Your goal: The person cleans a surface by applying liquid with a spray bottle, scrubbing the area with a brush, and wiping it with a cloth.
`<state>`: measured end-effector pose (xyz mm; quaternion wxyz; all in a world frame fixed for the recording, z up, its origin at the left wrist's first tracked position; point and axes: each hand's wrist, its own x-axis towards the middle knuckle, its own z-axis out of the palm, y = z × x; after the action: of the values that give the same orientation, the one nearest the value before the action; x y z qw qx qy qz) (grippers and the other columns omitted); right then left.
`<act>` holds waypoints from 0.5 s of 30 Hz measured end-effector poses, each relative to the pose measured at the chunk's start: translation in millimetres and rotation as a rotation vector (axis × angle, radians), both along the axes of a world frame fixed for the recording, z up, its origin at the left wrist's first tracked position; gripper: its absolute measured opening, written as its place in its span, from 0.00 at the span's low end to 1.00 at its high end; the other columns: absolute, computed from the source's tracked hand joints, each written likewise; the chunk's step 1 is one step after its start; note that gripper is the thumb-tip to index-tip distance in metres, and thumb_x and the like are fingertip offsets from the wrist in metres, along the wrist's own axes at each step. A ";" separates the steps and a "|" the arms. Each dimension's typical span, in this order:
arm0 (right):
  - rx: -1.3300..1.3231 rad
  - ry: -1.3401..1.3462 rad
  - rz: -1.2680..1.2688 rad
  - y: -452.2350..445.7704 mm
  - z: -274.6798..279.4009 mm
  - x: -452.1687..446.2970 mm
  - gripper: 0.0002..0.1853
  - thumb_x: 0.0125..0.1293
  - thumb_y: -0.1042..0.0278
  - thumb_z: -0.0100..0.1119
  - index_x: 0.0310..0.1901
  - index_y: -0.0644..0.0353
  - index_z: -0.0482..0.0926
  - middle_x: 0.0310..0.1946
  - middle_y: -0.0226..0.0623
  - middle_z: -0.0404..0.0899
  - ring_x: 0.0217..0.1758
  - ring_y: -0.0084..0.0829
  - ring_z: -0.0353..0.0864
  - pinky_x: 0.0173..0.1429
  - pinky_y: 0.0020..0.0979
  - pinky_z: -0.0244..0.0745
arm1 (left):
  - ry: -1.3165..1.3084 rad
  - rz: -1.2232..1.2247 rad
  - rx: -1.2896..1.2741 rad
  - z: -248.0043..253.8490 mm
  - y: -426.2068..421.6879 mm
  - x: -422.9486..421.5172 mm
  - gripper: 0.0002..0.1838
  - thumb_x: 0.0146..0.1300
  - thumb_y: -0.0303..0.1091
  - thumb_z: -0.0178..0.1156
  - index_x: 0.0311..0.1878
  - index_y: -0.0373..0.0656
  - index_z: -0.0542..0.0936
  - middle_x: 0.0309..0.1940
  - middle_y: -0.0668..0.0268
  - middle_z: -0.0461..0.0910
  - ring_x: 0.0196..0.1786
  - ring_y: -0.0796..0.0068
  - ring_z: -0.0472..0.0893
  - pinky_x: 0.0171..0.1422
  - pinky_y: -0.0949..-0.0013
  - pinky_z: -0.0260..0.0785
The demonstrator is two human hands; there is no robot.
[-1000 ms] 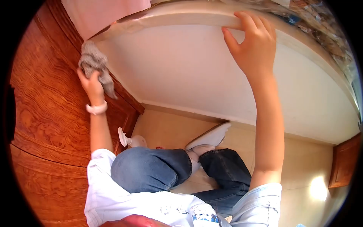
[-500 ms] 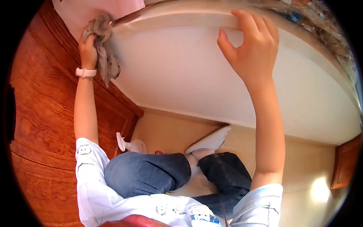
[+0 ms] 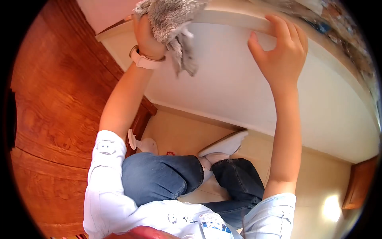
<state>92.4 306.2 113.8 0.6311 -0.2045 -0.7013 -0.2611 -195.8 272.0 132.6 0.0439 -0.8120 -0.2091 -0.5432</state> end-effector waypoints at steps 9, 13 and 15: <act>-0.101 -0.082 0.059 -0.3 4.0 11.4 0.16 0.47 0.68 0.66 0.41 0.60 0.79 0.36 0.36 0.81 0.42 0.38 0.77 0.48 0.35 0.71 | -1.219 -0.644 -0.920 -91.8 -84.9 50.5 0.23 0.69 0.47 0.41 0.48 0.34 0.72 0.35 0.55 0.77 0.39 0.65 0.80 0.43 0.64 0.79; -0.079 -0.046 0.057 -2.2 2.9 6.9 0.15 0.47 0.70 0.65 0.40 0.60 0.80 0.34 0.36 0.81 0.42 0.38 0.77 0.48 0.35 0.71 | -1.138 -0.143 -0.817 -97.0 -117.6 16.5 0.17 0.67 0.42 0.42 0.40 0.38 0.75 0.26 0.62 0.76 0.27 0.70 0.78 0.34 0.66 0.77; -0.077 -0.032 0.048 -0.7 2.6 6.0 0.15 0.47 0.70 0.65 0.40 0.60 0.80 0.34 0.36 0.81 0.42 0.38 0.77 0.48 0.35 0.71 | -1.330 -0.370 -0.704 -80.9 -125.0 6.7 0.11 0.64 0.33 0.43 0.38 0.37 0.73 0.26 0.62 0.76 0.23 0.70 0.76 0.28 0.67 0.74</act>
<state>98.4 305.5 116.4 0.6176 -0.2078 -0.7254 -0.2219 -189.1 147.0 51.7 -0.4429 -0.3028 -0.2127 -0.8167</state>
